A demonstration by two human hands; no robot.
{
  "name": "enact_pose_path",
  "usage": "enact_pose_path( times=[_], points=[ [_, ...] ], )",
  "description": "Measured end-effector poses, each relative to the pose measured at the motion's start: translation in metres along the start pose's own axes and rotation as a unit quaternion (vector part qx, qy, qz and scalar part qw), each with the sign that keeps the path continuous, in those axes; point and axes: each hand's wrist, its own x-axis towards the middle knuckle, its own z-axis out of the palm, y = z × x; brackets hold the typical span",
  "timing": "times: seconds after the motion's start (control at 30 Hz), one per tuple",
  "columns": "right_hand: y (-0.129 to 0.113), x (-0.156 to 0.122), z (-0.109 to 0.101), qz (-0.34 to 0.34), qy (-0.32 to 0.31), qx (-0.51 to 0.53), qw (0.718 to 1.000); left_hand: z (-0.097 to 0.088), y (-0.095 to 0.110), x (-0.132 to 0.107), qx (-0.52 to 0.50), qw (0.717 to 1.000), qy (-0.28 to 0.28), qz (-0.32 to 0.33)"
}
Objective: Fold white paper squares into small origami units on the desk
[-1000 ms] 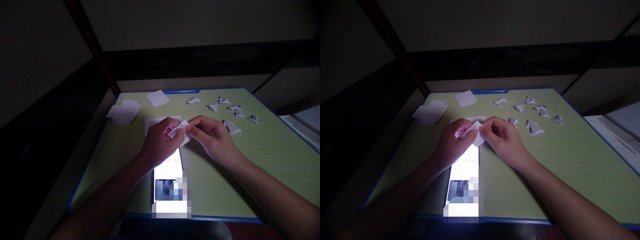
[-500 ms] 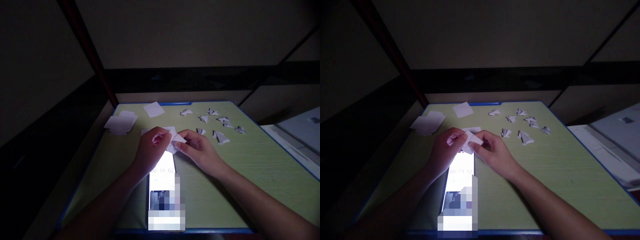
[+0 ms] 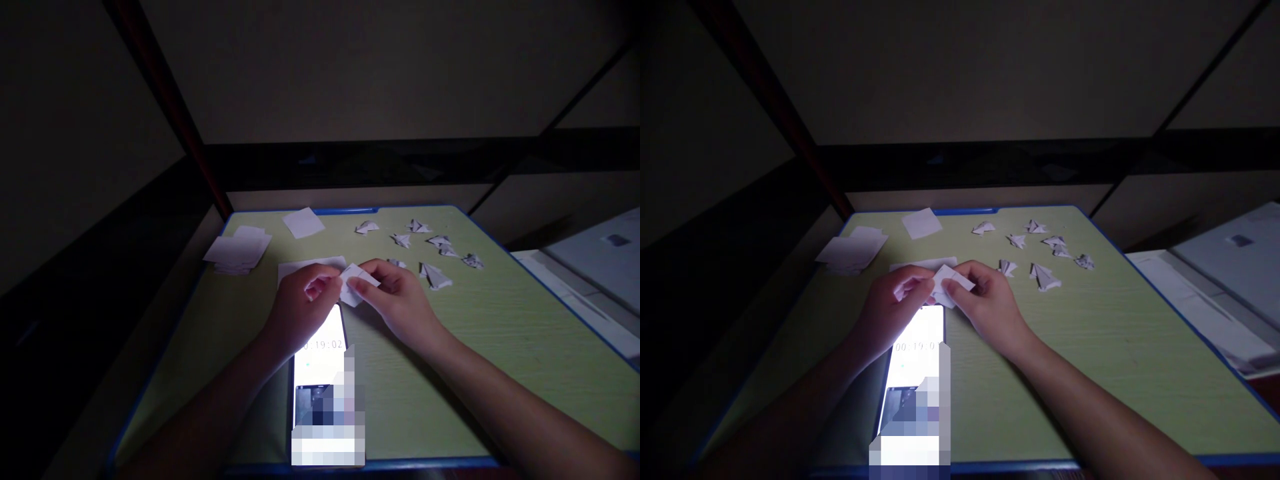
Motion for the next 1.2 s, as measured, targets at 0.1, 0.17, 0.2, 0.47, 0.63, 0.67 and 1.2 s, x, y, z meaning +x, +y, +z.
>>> enact_pose_path(
  times=[0.1,0.17,0.2,0.47,0.63,0.67,1.2],
  points=[
    [-0.0013,0.0004,-0.0007,0.003,-0.005,0.011,1.000,0.0016,-0.0019,0.0006,0.011,1.000,0.004,-0.006],
    [-0.0021,-0.0002,-0.0007,-0.002,-0.017,0.013,1.000,0.0025,-0.0027,0.0008,0.015,1.000,0.014,-0.006],
    [-0.0025,-0.0005,-0.0008,-0.007,-0.021,0.010,1.000,0.0028,-0.0026,0.0008,0.012,1.000,0.017,-0.004],
    [-0.0039,-0.0029,-0.0034,-0.043,-0.025,-0.049,0.998,0.0024,-0.0014,-0.0006,0.026,0.999,0.010,0.029],
    [-0.0065,-0.0077,-0.0035,-0.164,0.041,-0.125,0.978,0.0032,-0.0023,-0.0006,0.059,0.997,0.031,0.045],
    [-0.0068,-0.0084,-0.0039,-0.187,0.049,-0.147,0.970,0.0033,-0.0024,-0.0007,0.065,0.996,0.033,0.052],
    [-0.0089,-0.0081,-0.0031,-0.263,0.027,-0.237,0.935,0.0029,-0.0048,-0.0044,0.143,0.984,0.012,0.105]
  ],
)
